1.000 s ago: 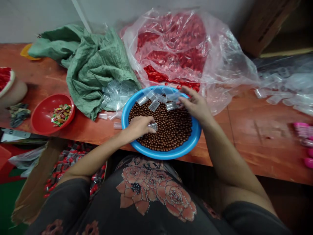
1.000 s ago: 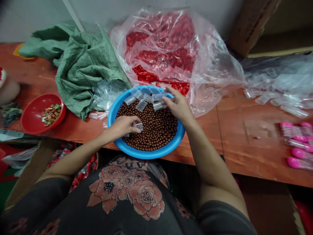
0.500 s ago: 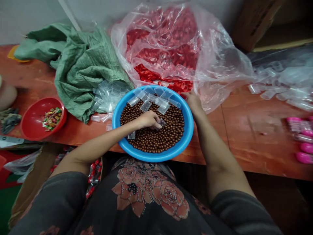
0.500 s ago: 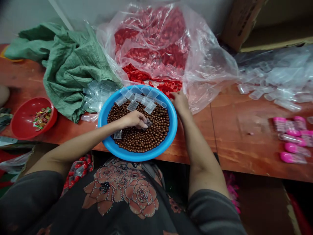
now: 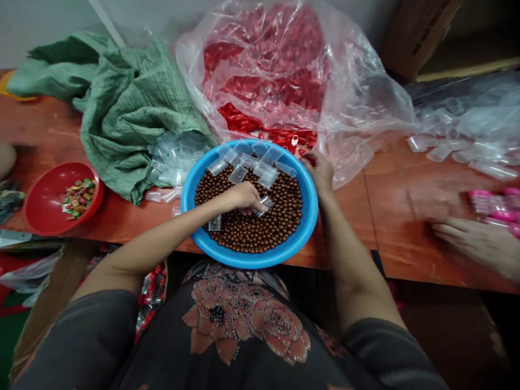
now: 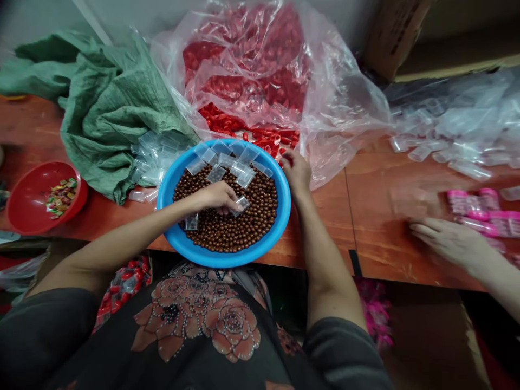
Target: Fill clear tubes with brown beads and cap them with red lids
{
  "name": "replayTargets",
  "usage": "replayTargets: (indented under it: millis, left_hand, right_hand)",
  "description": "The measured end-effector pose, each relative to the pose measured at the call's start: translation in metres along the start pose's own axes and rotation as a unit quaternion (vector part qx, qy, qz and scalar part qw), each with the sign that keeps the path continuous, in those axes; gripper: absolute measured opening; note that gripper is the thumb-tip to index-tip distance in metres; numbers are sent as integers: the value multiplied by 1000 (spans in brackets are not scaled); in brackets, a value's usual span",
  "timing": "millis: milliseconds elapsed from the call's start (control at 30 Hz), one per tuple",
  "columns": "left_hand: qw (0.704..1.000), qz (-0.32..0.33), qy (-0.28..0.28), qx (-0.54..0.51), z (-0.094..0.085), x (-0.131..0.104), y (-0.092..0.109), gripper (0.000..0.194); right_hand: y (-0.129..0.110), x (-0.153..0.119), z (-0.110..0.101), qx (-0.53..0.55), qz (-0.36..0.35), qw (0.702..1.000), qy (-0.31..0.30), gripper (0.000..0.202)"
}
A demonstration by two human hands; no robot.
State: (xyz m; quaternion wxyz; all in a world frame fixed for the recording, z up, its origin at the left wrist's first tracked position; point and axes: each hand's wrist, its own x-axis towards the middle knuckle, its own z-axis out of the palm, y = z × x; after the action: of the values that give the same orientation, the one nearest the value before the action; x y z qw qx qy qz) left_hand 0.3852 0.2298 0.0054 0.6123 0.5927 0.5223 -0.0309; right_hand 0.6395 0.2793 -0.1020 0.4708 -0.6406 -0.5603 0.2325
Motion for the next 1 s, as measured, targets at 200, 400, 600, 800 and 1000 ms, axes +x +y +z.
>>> replayTargets:
  millis: [200, 400, 600, 800, 1000]
  left_hand:
    - [993, 60, 56, -79, 27, 17, 3, 17]
    - [969, 88, 34, -230, 31, 18, 1, 16]
    - [933, 128, -30, -334, 15, -24, 0, 22]
    - [911, 156, -14, -383, 9, -66, -12, 36]
    - [933, 159, 3, -322, 4, -77, -25, 28]
  right_hand:
    - [-24, -17, -11, 262, 111, 954, 89, 42]
    - [-64, -58, -49, 443, 162, 875, 113, 32]
    - [-95, -99, -66, 477, 165, 861, 68, 33]
    - [-123, -118, -54, 442, 140, 886, -12, 37]
    - [-141, -126, -38, 379, 91, 921, -18, 26]
